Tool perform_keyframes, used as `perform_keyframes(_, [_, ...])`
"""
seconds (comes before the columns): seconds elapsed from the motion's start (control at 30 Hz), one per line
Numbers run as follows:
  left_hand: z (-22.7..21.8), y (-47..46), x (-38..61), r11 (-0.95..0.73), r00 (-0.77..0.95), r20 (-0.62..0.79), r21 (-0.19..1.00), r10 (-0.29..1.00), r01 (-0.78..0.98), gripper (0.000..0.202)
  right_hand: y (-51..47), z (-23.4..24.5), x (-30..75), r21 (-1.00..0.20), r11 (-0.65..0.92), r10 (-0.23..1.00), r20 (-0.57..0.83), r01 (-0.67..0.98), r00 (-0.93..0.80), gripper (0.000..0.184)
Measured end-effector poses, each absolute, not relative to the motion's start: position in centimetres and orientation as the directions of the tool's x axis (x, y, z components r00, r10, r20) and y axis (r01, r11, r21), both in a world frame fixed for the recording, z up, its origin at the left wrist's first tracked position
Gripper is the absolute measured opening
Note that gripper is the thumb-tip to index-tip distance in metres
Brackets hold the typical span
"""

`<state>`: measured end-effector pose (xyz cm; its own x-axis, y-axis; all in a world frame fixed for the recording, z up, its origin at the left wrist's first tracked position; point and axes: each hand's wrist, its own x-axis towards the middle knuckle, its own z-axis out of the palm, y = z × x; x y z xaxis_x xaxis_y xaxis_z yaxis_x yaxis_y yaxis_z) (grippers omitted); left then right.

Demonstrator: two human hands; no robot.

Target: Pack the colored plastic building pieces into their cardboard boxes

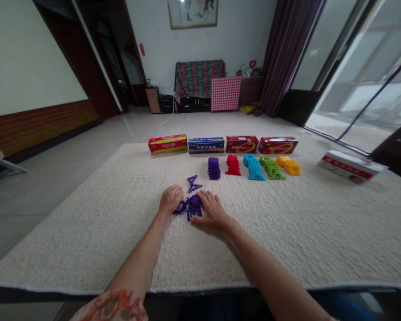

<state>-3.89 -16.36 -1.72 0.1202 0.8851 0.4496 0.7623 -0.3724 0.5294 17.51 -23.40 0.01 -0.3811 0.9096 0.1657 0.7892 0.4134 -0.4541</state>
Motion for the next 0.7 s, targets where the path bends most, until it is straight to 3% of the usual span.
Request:
perform_keyframes(0.23, [-1.6, -16.4, -3.0, -0.346, 0.084, 0.447, 0.545, 0.89, 0.764, 0.026, -24.0, 0.0, 17.3, -0.459, 0.423, 0.9, 0.312, 0.781, -0.304, 0.076])
perform_keyframes(0.47, [-0.7, -16.7, -2.1, -0.271, 0.008, 0.392, 0.619, 0.92, 0.737, 0.031, -24.1, 0.4, 17.6, -0.482, 0.444, 0.895, 0.267, 0.755, -0.356, 0.099])
perform_keyframes(0.7, [-0.4, -16.8, -2.1, -0.212, -0.052, 0.348, 0.677, 0.936, 0.705, 0.035, -23.8, 0.2, 17.5, -0.486, 0.484, 0.868, 0.374, 0.728, -0.327, 0.072])
